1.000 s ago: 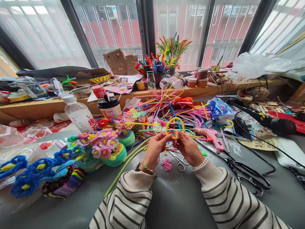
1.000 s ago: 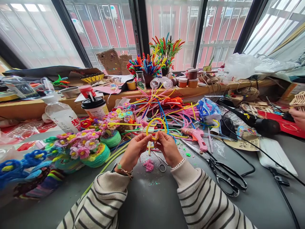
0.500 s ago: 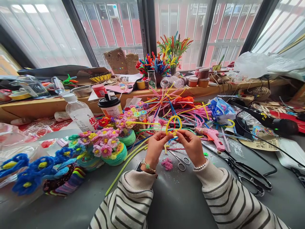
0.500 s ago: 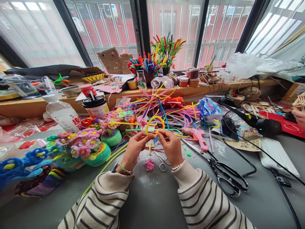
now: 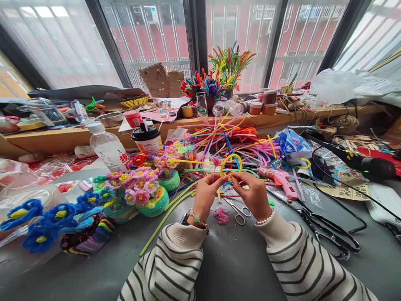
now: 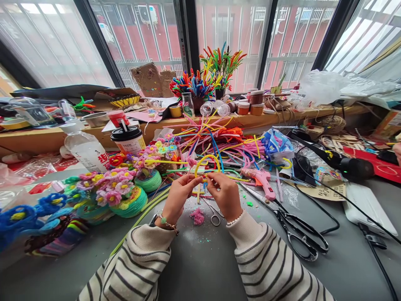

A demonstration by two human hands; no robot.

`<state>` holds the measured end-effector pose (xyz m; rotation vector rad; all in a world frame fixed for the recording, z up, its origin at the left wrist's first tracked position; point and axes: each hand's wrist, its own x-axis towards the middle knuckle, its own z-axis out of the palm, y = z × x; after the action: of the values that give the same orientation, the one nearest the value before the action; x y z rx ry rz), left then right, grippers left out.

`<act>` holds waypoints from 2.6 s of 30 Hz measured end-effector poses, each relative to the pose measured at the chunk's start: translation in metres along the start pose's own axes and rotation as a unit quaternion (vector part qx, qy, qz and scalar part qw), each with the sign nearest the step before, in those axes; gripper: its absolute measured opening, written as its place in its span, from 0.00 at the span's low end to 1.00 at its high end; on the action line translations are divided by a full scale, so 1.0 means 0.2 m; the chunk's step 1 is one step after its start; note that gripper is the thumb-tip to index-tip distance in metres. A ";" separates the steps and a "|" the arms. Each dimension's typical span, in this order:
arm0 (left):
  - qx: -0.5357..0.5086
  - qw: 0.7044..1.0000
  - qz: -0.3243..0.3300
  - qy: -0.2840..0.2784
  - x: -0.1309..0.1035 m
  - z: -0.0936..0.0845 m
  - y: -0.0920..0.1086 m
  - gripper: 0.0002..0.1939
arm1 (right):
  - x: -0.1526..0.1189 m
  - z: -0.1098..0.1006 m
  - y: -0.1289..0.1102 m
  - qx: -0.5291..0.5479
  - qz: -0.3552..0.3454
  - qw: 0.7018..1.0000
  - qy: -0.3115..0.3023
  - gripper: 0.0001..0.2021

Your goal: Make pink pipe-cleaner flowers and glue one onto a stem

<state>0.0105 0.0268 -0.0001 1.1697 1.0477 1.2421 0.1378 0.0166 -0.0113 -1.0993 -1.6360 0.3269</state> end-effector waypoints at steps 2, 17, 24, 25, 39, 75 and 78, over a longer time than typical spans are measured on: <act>0.000 1.000 0.005 0.001 0.00 0.00 0.00 0.10 | 0.00 0.00 0.01 -0.031 -0.028 0.999 -0.007 0.09; -0.005 0.999 0.024 0.030 0.02 -0.01 -0.01 0.08 | 0.02 -0.04 0.03 -0.278 -0.258 0.923 -0.061 0.10; -0.005 1.000 0.005 0.028 0.01 0.00 -0.01 0.10 | 0.05 -0.07 0.02 -0.288 -0.290 0.906 -0.106 0.11; -0.006 1.000 0.000 0.025 0.01 0.00 0.00 0.10 | 0.05 -0.07 0.03 -0.276 -0.283 0.912 -0.110 0.11; -0.041 0.999 -0.016 0.023 0.01 -0.01 0.00 0.11 | 0.03 -0.07 0.03 -0.114 -0.130 0.983 -0.063 0.10; -0.067 0.996 -0.055 0.025 0.01 -0.01 0.01 0.14 | 0.01 -0.04 0.03 -0.133 -0.190 0.969 -0.082 0.09; -0.073 0.995 -0.054 0.029 0.01 -0.01 0.01 0.14 | 0.02 -0.04 0.03 -0.135 -0.187 0.969 -0.086 0.09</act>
<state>0.0077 0.0288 0.0013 0.9575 1.0312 1.2511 0.1475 0.0198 -0.0107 -0.9517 -2.0445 -0.0530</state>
